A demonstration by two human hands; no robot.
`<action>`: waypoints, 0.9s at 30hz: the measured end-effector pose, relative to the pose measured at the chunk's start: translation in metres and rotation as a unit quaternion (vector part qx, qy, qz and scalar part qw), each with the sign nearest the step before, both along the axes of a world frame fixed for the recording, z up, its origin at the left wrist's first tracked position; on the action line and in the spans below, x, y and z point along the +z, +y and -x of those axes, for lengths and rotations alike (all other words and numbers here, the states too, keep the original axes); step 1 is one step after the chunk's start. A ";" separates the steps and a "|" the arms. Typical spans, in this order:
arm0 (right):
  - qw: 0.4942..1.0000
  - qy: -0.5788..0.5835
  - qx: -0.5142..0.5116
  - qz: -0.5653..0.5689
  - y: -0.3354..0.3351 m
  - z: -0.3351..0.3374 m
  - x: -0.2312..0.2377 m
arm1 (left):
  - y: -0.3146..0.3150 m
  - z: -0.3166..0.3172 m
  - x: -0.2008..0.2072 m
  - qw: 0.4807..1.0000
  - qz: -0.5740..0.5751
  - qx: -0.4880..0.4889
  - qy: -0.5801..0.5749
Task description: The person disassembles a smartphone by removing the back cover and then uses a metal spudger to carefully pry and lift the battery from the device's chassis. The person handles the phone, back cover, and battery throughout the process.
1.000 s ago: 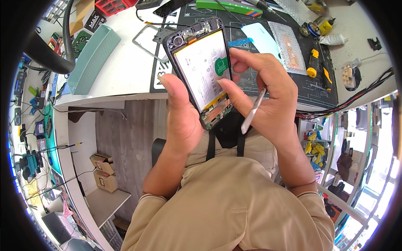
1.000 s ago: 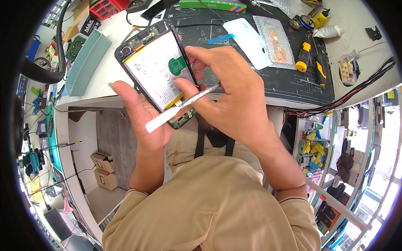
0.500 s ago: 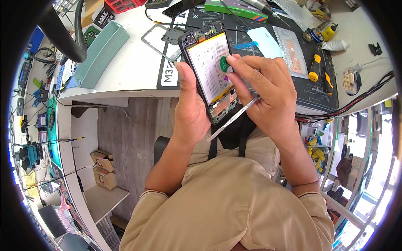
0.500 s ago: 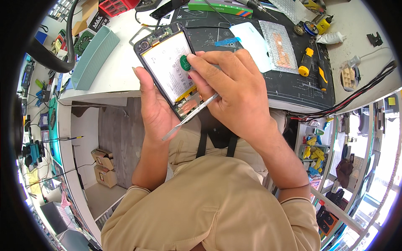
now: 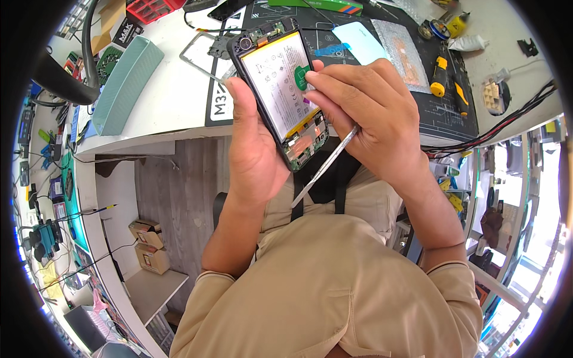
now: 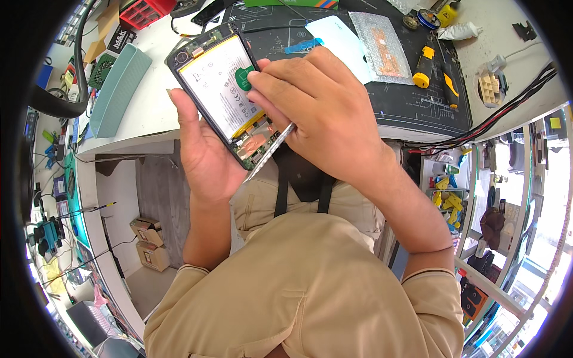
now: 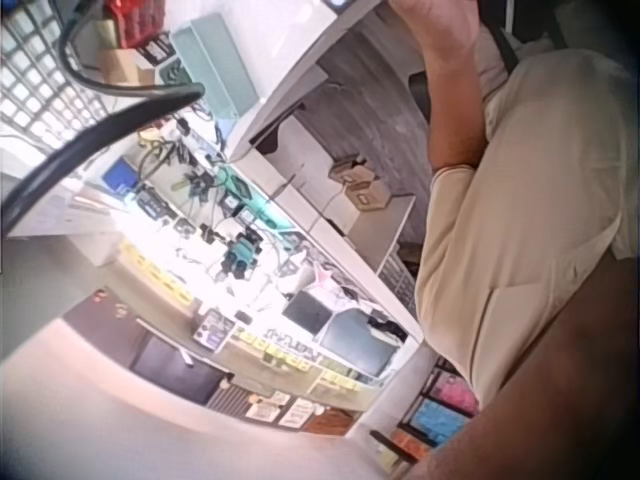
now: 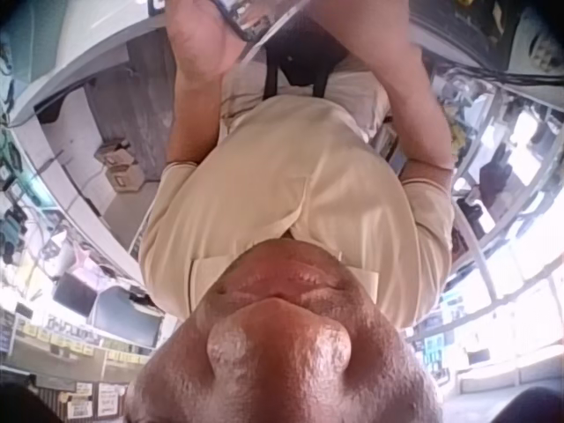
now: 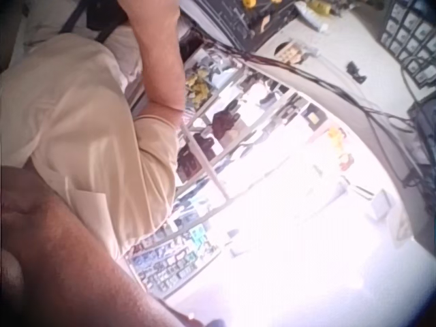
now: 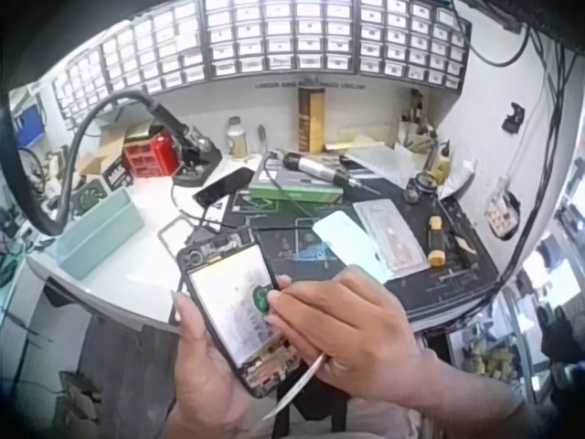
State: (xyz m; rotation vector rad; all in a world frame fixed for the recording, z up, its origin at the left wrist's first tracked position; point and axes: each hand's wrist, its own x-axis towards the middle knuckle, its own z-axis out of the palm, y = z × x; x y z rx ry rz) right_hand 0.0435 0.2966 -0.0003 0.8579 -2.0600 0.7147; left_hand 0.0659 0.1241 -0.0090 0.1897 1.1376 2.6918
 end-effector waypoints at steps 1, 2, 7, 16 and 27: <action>1.000 -0.002 0.001 0.000 0.000 0.001 0.000 | 0.001 0.000 -0.001 1.000 -0.001 0.000 -0.004; 1.000 -0.005 0.002 -0.001 0.000 0.002 0.000 | 0.002 0.000 -0.001 1.000 -0.001 0.000 -0.007; 0.999 0.001 0.012 -0.035 0.000 0.009 -0.006 | 0.001 0.004 0.001 0.999 0.024 0.009 -0.024; 0.999 -0.015 0.030 -0.042 -0.004 0.011 -0.011 | -0.006 0.005 0.001 0.998 -0.039 0.002 -0.056; 0.999 -0.010 0.039 -0.022 -0.007 0.017 0.001 | 0.006 0.002 0.017 0.997 -0.050 0.029 -0.050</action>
